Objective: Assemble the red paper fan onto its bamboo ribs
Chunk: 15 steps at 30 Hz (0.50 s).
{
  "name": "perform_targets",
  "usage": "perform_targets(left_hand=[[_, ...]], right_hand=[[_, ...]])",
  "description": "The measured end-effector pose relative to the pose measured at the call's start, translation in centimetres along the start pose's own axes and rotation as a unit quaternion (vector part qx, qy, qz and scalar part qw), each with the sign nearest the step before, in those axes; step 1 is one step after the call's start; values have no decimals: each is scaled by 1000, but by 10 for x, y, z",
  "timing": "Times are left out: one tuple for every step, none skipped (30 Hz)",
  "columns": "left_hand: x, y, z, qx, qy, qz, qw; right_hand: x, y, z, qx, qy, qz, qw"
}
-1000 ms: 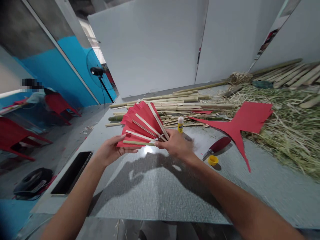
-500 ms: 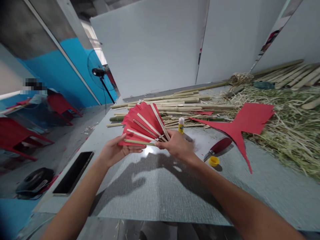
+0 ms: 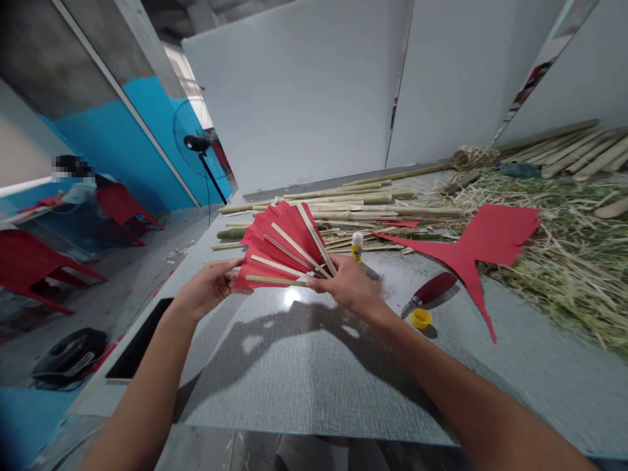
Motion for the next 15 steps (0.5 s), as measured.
perform_targets(left_hand=[[-1,0,0,-1,1,13,1000],[-1,0,0,-5,1,27,1000],[-2,1,0,-9,2,37,999],[-2,1,-1,-13,4,45,999],[-1,1,-1,-16,8,51,999],[-1,1,-1,-19,12,55,998],[0,0,-2,-19,17,58,998],[1,-1,-2,-17,20,62,998],[1,-2,-2,-14,21,65,998],[1,-2,-1,-11,21,67,998],[1,-2,-1,-8,20,69,997],[1,-1,-1,-6,20,72,997],[0,0,-1,-6,19,79,997],[-1,2,0,-6,20,87,996],[-1,4,0,-6,24,96,995]], right_hand=[[0,0,0,0,-1,-6,1000],[-1,0,0,2,-3,-10,1000],[-1,0,0,3,-4,-13,1000],[-2,-1,-1,5,-4,-13,1000],[-2,-1,-1,5,-3,-13,1000],[-2,-1,-1,7,-1,-12,1000],[-2,-1,-1,8,0,-12,1000],[-2,-1,-1,10,1,-15,1000],[-2,-2,-1,12,2,-20,1000],[-2,-2,-2,14,3,-27,1000],[-3,-3,-2,16,3,-36,999],[-3,-3,-2,19,2,-45,999],[-4,-3,-3,20,2,-56,998],[-6,-3,-4,21,0,-63,998],[-7,-3,-4,21,-2,-67,998]])
Point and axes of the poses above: each hand's wrist, its own z-axis towards the middle knuckle, its own y-axis out of the palm, x = y × z, the point moved 9 cm from there along z, towards the middle knuckle, and after that the axes turned 6 degrees about x, right-handed, at the moved point
